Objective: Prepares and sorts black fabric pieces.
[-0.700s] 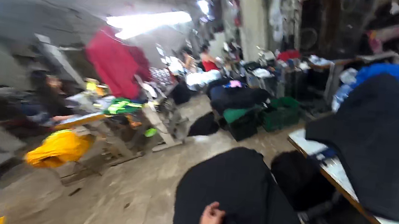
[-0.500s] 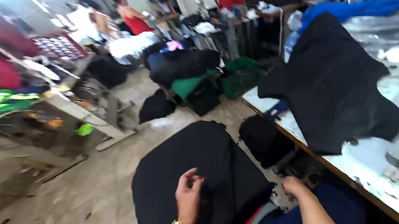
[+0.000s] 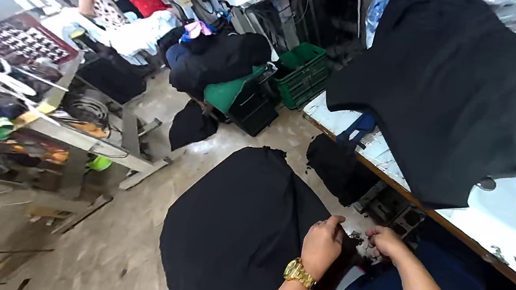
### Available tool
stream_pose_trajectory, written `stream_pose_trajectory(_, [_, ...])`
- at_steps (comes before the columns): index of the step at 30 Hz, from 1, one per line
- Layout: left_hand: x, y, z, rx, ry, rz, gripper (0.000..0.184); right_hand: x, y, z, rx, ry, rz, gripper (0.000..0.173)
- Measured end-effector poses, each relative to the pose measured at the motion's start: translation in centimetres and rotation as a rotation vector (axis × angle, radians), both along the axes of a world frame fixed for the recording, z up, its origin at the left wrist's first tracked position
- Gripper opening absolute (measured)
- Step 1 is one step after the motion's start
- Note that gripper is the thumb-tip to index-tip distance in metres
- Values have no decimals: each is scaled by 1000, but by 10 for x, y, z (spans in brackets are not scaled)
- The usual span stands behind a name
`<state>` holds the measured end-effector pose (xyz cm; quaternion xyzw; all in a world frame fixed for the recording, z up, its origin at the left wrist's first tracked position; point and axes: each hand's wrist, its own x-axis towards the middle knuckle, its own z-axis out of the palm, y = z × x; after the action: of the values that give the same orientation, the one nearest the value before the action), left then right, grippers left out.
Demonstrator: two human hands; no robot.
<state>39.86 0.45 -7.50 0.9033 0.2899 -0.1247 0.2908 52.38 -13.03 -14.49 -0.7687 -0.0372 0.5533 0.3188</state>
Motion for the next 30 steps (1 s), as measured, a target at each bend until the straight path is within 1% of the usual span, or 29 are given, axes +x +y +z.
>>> stream_pose_trajectory(3, [-13,10,4,-176,-156,121,31,2,7,-5,21,10,-31,36])
stream_pose_trajectory(6, [-31,19,5,-316,-302,217,25,1,17,-4,38,9,-19,36])
stream_pose_trajectory(9, [-55,29,8,-414,-406,253,29,2,29,-12,65,-13,40,36])
stream_pose_trajectory(11, [-71,36,12,-405,-471,232,33,2,38,-13,71,-24,75,36])
stream_pose_trajectory(12, [-80,38,16,-388,-502,228,31,1,42,-12,71,-20,89,35])
stream_pose_trajectory(16, [-110,40,39,-317,-629,354,17,-1,44,-15,63,-27,120,35])
stream_pose_trajectory(17, [-116,42,46,-277,-644,392,15,-1,43,-14,52,-35,121,34])
stream_pose_trajectory(18, [-122,45,51,-234,-631,425,18,-1,43,-13,41,-40,121,33])
stream_pose_trajectory(19, [-129,51,54,-177,-570,451,23,-1,43,-12,37,-45,121,33])
stream_pose_trajectory(20, [-136,57,56,-91,-453,448,28,-2,43,-12,37,-50,119,32])
stream_pose_trajectory(21, [-143,65,58,17,-288,400,31,-3,44,-13,38,-51,122,33])
stream_pose_trajectory(22, [-148,71,58,141,-141,310,34,-2,45,-12,37,-51,131,33])
stream_pose_trajectory(23, [-150,75,56,273,-63,210,36,-2,46,-11,38,-54,142,33])
stream_pose_trajectory(24, [-148,75,53,380,-76,128,38,-3,46,-10,41,-61,152,33])
stream_pose_trajectory(25, [-142,72,50,460,-151,70,37,-3,47,-9,46,-71,163,33])
stream_pose_trajectory(26, [-129,65,47,495,-243,35,36,-3,46,-9,53,-74,181,33])
stream_pose_trajectory(27, [-112,54,44,476,-308,16,33,-2,46,-9,60,-75,205,34])
stream_pose_trajectory(28, [-93,40,40,413,-323,-1,31,-3,46,-11,70,-78,223,34])
stream_pose_trajectory(30, [-51,13,26,248,-226,-49,34,-4,47,-12,79,-79,246,34])
